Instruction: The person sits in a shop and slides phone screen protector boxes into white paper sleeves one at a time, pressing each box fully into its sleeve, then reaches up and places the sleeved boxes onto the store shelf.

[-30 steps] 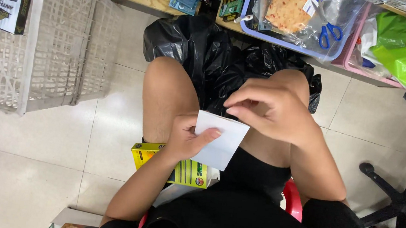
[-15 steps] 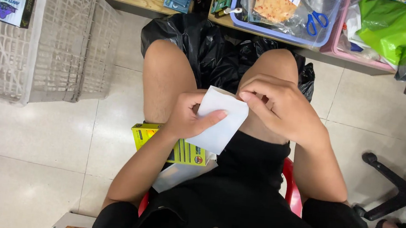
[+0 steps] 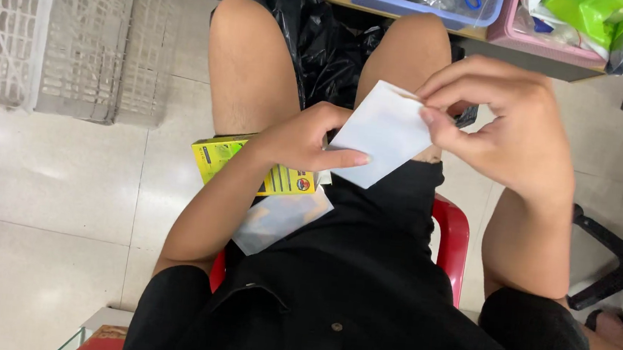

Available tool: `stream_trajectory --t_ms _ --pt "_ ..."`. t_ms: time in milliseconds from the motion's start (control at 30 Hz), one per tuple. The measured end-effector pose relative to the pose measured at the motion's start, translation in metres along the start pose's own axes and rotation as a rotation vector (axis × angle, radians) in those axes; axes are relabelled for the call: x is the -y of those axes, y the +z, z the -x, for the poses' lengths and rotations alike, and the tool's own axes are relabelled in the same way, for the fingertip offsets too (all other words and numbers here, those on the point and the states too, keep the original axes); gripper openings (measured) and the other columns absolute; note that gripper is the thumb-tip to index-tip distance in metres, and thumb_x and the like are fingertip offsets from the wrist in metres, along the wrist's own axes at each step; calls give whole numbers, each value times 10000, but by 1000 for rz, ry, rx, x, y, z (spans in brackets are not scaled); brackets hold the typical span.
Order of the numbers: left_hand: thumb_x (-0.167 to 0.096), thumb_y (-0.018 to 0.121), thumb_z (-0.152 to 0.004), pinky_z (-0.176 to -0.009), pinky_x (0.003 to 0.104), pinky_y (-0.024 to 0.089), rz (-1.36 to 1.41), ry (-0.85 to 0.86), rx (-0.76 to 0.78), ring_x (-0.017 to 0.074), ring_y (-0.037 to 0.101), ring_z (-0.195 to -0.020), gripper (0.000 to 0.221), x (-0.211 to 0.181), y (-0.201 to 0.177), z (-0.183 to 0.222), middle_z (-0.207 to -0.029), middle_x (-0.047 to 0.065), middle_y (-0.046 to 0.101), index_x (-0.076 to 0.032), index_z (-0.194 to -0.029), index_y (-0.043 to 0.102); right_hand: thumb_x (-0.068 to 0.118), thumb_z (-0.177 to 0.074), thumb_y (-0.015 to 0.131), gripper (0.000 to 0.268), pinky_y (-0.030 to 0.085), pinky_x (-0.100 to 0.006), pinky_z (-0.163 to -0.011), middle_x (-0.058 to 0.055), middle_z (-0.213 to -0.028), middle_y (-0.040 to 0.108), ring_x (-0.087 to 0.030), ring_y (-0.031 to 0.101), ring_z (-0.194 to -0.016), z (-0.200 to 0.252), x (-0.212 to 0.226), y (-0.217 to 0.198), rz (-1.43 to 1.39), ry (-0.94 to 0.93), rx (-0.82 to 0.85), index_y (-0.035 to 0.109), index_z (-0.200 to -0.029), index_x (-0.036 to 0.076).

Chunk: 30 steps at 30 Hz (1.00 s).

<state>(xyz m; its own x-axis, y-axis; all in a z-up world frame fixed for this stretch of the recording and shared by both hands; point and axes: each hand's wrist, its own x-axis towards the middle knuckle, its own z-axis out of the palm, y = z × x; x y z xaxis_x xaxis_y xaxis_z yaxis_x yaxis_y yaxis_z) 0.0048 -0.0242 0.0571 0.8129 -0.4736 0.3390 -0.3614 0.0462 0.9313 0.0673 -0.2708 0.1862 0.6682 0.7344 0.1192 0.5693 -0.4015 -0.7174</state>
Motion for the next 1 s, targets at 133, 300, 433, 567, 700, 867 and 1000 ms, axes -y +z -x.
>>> stream_trajectory --t_ms 133,300,433,567,700,867,1000 --pt "-339 688 -978 -666 362 548 -89 -256 220 223 687 -677 359 -4 14 -10 -805 137 731 17 -1007 722 74 -900 836 127 564 -253 -743 -70 -1082 737 -137 702 -839 18 7 -9 39 -9 -92 743 -963 16" --pt "-373 579 -1059 -692 328 532 -67 -207 241 159 651 -710 424 24 38 -14 -810 100 711 33 -1059 700 47 -928 802 70 555 -240 -774 -79 -1034 736 -144 707 -872 48 2 -21 9 -48 -224 749 -960 14" --pt "-374 512 -1084 -655 284 452 51 -290 237 83 488 -730 448 30 51 -23 -776 7 581 28 -1151 696 69 -1109 728 115 507 -234 -794 -126 -1110 679 -143 640 -897 91 -44 -35 -179 -167 -761 701 -1061 -33" --pt "-365 512 -1099 -671 270 423 223 -244 214 57 454 -767 438 60 71 -35 -816 -66 541 24 -1175 699 161 -1182 624 272 535 -278 -970 -142 -1211 640 -192 645 -1095 149 -123 -69 -491 -218 -1092 651 -1298 -84" --pt "-382 494 -1134 -918 263 467 402 -202 209 71 547 -1016 455 56 80 -45 -1091 -14 644 21 -1277 648 276 -1039 516 365 511 -267 -902 -150 -1184 647 -168 612 -1014 140 -88 -60 -663 -282 -1103 609 -1216 -30" --pt "-457 480 -1057 -1088 320 407 554 -481 274 132 521 -1264 641 27 87 -18 -1398 66 576 -21 -1527 463 152 -1102 685 245 498 -280 -832 -123 -1047 661 -171 604 -882 94 -28 13 -578 -286 -818 578 -947 -5" --pt "-719 254 -996 -1133 364 421 599 -413 331 181 513 -1370 910 -7 94 2 -1498 101 541 -30 -1573 401 133 -1060 681 213 480 -256 -865 -129 -1044 653 -150 604 -930 81 -16 38 -568 -132 -748 617 -942 -33"
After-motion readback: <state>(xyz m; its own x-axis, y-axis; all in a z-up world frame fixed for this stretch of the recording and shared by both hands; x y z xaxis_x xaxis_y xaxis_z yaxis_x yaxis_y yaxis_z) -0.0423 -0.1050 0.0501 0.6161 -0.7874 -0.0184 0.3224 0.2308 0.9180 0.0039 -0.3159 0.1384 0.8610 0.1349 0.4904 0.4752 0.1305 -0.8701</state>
